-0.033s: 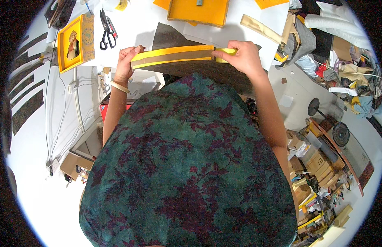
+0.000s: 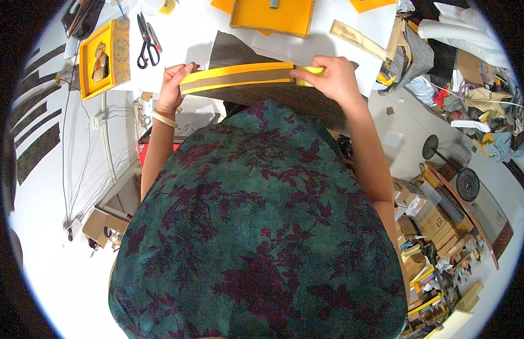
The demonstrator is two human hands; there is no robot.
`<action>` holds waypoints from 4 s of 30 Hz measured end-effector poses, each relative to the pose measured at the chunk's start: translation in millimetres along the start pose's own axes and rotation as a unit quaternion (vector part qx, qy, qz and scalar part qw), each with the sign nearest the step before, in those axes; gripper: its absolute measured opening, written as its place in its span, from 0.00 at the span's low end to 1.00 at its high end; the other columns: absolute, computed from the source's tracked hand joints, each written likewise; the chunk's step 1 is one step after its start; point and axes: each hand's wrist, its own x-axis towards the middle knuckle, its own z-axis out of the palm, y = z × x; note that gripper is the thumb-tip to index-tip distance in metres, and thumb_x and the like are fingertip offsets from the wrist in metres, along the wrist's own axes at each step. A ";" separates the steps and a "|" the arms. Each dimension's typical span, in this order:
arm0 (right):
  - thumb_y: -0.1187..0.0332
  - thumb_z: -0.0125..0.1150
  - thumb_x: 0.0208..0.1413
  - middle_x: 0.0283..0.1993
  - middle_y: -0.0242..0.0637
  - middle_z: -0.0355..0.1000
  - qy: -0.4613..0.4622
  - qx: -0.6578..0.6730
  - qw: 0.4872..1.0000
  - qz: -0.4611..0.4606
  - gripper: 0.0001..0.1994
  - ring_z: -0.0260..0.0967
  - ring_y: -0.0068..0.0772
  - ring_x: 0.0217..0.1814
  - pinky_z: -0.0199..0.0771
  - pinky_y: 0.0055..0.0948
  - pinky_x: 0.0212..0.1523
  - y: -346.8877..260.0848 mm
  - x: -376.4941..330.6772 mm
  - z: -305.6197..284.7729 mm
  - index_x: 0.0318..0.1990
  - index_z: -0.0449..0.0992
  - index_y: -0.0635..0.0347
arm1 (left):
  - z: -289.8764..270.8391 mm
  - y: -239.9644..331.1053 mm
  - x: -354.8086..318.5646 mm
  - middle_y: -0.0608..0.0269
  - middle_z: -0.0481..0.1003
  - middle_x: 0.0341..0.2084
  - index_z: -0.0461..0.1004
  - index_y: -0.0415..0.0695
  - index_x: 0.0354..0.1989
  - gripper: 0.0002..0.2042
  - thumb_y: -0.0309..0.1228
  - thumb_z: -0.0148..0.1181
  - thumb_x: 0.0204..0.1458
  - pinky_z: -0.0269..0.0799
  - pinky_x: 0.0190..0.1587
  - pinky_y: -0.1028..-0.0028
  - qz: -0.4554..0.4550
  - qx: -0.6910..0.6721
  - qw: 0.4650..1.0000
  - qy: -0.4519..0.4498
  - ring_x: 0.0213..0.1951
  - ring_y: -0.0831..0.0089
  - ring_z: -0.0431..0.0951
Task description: The person applies yellow tape to the edges of a rectangular frame and then uses scissors to trim the excess tape along the edges. The person handles the frame and scissors throughout the process.
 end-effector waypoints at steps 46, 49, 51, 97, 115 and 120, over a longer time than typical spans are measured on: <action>0.52 0.66 0.56 0.20 0.30 0.69 -0.085 0.283 0.952 -0.076 0.19 0.66 0.21 0.23 0.66 0.27 0.28 -3.3 -4.1 -36.8 0.30 0.78 0.62 | 180.9 110.0 38.5 0.72 0.72 0.28 0.73 0.36 0.39 0.05 0.26 0.58 0.61 0.67 0.38 0.79 -0.022 0.295 0.883 -0.365 0.33 0.82 0.68; 0.58 0.64 0.60 0.27 0.27 0.72 -0.018 0.350 0.919 -0.182 0.15 0.66 0.19 0.26 0.67 0.24 0.32 -19.8 -10.6 -61.2 0.38 0.78 0.64 | 179.0 150.0 11.1 0.74 0.72 0.28 0.73 0.37 0.37 0.04 0.25 0.57 0.61 0.65 0.36 0.81 -0.027 0.250 0.912 -0.324 0.32 0.85 0.68; 0.58 0.65 0.59 0.29 0.27 0.73 -0.096 0.408 0.894 -0.159 0.16 0.66 0.18 0.26 0.67 0.22 0.30 -42.4 -16.3 -79.8 0.41 0.78 0.65 | 169.8 159.9 0.3 0.75 0.72 0.27 0.74 0.38 0.37 0.04 0.26 0.57 0.61 0.64 0.35 0.82 -0.007 0.257 0.917 -0.306 0.32 0.87 0.67; 0.51 0.74 0.49 0.12 0.29 0.55 -0.038 0.050 0.998 -0.001 0.25 0.48 0.19 0.18 0.50 0.26 0.19 -79.8 -6.5 -63.5 0.18 0.70 0.63 | 39.5 28.0 -1.2 0.66 0.65 0.12 0.59 0.48 0.10 0.31 0.53 0.47 0.65 0.68 0.41 0.70 0.070 -0.042 0.993 0.090 0.23 0.74 0.66; 0.43 0.75 0.43 0.12 0.37 0.52 -0.008 0.022 1.000 -0.004 0.33 0.47 0.32 0.17 0.54 0.32 0.20 -16.5 11.2 -23.1 0.15 0.62 0.63 | 37.5 24.8 -1.8 0.67 0.60 0.14 0.58 0.46 0.11 0.30 0.51 0.51 0.64 0.56 0.27 0.74 0.094 -0.052 0.992 0.064 0.23 0.75 0.60; 0.42 0.74 0.43 0.12 0.38 0.53 -0.009 0.012 1.000 -0.008 0.33 0.49 0.34 0.17 0.55 0.33 0.20 -13.8 14.0 -22.1 0.15 0.62 0.63 | 44.0 28.7 -3.3 0.67 0.60 0.13 0.58 0.46 0.11 0.31 0.51 0.51 0.64 0.56 0.28 0.74 0.094 -0.053 0.992 0.073 0.23 0.75 0.59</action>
